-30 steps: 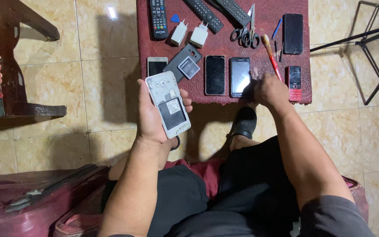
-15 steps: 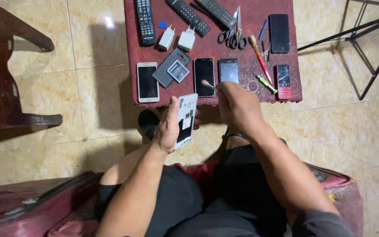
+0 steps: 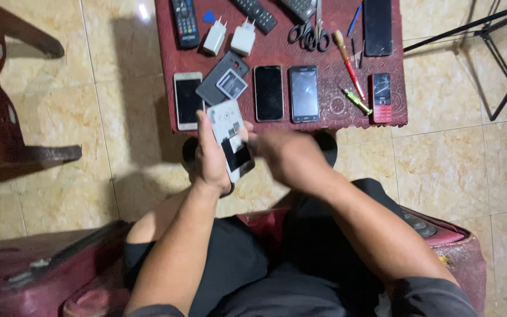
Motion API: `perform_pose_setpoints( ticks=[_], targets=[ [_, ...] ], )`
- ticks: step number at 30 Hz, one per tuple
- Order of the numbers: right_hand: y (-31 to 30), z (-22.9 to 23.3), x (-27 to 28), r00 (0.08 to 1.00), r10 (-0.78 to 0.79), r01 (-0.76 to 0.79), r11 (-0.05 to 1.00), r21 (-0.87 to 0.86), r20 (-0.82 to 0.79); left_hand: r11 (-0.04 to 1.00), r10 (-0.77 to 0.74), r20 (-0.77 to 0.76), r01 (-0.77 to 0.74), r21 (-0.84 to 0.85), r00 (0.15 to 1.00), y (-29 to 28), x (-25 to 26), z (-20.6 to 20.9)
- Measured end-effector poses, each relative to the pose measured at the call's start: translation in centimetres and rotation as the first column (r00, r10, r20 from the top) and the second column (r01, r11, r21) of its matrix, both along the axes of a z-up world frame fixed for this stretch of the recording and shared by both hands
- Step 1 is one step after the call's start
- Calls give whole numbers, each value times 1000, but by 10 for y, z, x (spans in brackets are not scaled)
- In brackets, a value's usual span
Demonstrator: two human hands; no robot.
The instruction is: The person disassembles a white smartphone, removes the battery, wipes the battery and phone interior with a cloth, reinserts the battery, and reattaches the back cover. The person then wipes a second smartphone and reassembles it similarly.
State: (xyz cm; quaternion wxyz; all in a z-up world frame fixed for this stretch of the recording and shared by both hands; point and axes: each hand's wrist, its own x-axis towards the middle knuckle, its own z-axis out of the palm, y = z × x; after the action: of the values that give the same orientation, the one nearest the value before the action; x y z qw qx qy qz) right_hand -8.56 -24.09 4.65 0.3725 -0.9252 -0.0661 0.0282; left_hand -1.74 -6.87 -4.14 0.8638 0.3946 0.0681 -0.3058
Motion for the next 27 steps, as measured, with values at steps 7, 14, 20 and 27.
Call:
perform_pose_setpoints(
  ticks=[7, 14, 20, 27],
  targets=[
    [-6, -7, -8, 997, 55, -63, 984, 164, 52, 984, 99, 13, -100, 147, 995, 4, 6, -2],
    [-30, -55, 2, 960, 97, -121, 990, -76, -262, 994, 95, 14, -96, 55, 995, 1, 7, -9],
    [-135, -137, 35, 867, -496, 485, 823, -296, 43, 984, 154, -50, -158, -85, 987, 21, 26, 22],
    [-158, -168, 36, 824, -431, 557, 732, -392, 368, 954, 290, 31, -287, -85, 956, 88, 41, 67]
  ],
)
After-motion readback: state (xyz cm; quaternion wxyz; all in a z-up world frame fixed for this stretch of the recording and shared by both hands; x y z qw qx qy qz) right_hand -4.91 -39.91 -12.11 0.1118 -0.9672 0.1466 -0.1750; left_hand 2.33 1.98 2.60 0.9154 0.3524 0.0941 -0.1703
